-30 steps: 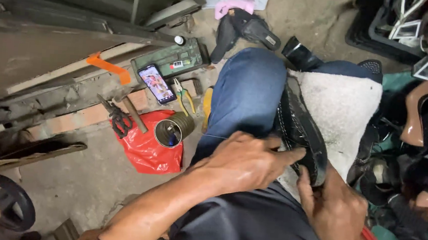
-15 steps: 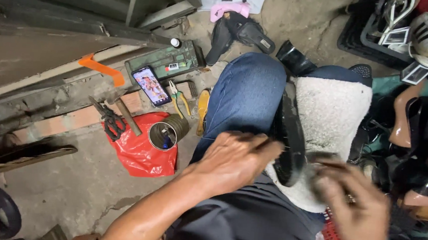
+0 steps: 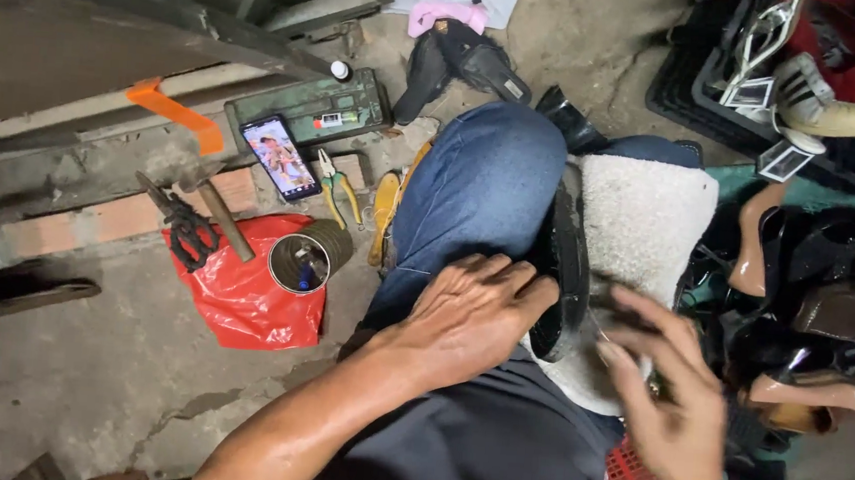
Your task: The person sits on the floor and sews a black shoe using a needle and white thread. They repeatedly pull the thread through the shoe's sole and upper while holding the shoe on their lap.
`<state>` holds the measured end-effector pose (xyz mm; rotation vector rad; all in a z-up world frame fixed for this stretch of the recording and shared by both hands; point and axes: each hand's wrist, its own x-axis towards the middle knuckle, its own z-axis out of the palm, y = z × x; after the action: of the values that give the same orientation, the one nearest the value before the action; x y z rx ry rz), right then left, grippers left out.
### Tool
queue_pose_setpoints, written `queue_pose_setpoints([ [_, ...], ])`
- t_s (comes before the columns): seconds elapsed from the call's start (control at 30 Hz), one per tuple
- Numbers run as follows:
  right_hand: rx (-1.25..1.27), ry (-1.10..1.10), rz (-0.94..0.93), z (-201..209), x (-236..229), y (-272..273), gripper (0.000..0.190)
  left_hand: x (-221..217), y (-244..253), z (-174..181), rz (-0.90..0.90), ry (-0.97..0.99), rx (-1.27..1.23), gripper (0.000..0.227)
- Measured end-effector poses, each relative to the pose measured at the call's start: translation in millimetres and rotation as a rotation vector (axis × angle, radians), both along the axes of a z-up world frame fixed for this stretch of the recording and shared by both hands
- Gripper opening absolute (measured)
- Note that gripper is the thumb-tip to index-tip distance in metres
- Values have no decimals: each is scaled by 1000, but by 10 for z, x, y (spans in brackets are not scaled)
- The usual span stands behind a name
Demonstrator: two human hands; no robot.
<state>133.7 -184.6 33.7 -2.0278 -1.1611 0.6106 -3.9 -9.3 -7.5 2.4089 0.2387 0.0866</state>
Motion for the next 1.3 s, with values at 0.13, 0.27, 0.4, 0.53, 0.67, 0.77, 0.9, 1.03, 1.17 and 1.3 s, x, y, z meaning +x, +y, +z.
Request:
queue_pose_setpoints([
  [0.13, 178, 662, -259, -56, -12, -390, 14, 19, 14, -5, -46, 47, -31, 25],
  [0.27, -35, 233, -293, -44, -38, 15, 17, 14, 34, -29, -69, 50, -101, 26],
  [0.4, -89, -71, -113, -200, -38, 120, 18, -3, 51, -53, -46, -1, -86, 22],
  [0.53, -193, -84, -83, -207, -23, 91, 25, 8, 68, -58, -54, 5, -96, 20],
  [0.67, -262, 79, -83, -54, -20, 73, 33, -4, 109, -39, -66, -7, -119, 17],
  [0.77, -246, 83, -132, 78, -60, 80, 44, -39, 155, -59, -72, -17, -174, 22],
  [0.9, -187, 97, -209, 80, -97, 73, 46, -108, 185, -129, -1, -15, -144, 35],
  [1.03, -69, -23, -139, 10, -114, 89, 41, -280, 422, -91, 161, 613, -1, 78],
  [1.17, -134, -74, -49, -104, -33, 27, 32, -777, 443, -284, 407, 596, -27, 85],
  [1.3, -193, -34, 48, -157, -74, -110, 23, -817, 226, -308, 417, 363, 11, 60],
])
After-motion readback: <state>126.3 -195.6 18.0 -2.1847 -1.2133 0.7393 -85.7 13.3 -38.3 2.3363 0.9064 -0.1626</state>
